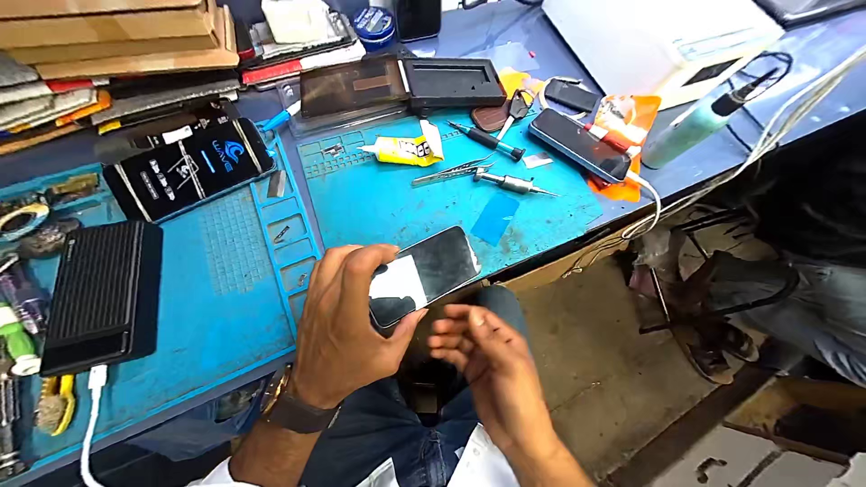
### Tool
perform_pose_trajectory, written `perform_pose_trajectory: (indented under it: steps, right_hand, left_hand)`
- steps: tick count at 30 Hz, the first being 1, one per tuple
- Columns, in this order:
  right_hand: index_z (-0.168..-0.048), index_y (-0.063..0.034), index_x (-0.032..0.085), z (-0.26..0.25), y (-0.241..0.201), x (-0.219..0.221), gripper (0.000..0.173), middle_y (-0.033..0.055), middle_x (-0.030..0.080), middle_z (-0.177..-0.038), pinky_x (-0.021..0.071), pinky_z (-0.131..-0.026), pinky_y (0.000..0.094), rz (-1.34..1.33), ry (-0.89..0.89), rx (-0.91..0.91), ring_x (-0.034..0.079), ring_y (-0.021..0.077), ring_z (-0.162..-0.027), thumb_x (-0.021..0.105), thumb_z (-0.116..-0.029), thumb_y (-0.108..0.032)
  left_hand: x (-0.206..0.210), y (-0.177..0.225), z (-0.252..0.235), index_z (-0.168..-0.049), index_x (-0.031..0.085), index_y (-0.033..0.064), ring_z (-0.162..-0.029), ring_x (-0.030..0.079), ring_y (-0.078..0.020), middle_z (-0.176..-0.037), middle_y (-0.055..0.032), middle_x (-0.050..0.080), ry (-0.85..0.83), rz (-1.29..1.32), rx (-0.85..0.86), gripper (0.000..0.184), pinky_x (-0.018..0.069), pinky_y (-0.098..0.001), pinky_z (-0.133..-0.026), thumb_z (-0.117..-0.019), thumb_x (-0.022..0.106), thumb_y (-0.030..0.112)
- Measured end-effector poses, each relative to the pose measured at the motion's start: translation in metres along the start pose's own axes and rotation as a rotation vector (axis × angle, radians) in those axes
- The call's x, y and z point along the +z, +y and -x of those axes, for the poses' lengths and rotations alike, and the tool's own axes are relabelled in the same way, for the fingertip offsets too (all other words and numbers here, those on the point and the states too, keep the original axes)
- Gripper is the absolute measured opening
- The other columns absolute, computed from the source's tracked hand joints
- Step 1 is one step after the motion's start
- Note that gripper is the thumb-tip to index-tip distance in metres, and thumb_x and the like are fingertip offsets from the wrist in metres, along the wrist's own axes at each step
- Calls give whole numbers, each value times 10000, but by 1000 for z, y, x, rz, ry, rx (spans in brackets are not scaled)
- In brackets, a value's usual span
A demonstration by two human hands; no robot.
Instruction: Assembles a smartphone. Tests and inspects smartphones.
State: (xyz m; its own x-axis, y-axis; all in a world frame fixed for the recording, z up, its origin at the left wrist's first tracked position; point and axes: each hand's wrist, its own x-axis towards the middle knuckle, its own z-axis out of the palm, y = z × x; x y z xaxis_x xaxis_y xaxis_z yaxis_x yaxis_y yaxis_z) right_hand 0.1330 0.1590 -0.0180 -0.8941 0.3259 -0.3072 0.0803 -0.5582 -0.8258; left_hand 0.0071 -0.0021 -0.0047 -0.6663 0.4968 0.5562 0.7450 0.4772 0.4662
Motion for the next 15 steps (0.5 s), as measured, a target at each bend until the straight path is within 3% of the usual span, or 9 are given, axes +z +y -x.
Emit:
perform_pose_trajectory:
  steps: [3,9,12,15]
  right_hand:
    - [-1303,10,625,6,6,16,409,207,692,-1152,566,-964,466,-144,-86,35,694,290,-1050,398,-1104,-266]
    - [-1345,4,600,10,3,26,426,190,665,-1173,534,-980,427,-144,-117,-61,655,263,-1089,415,-1094,-285]
    - [-1306,-22,597,9,1,23,371,172,665,-1134,530,-987,418,-203,-73,-88,657,241,-1061,453,-1081,-280]
    - [-1331,-88,543,9,-7,18,325,149,668,-1069,567,-928,384,-295,34,-91,685,206,-980,459,-1088,-286]
  left_hand:
    - [-1,0,1,-1319,514,105,-1175,604,-253,-1282,-81,659,38,11,34,710,508,-469,-977,-738,823,373]
    - [1,7,3,-1288,468,127,-1287,567,-284,-1311,-52,663,85,3,0,692,409,-531,-1124,-755,818,395]
    - [12,22,5,-1287,459,105,-1255,582,-276,-1296,-66,663,79,12,-68,717,450,-526,-1077,-737,817,392]
    - [32,49,5,-1275,553,76,-1188,600,-283,-1244,-87,661,12,35,-51,676,468,-535,-1049,-766,809,439]
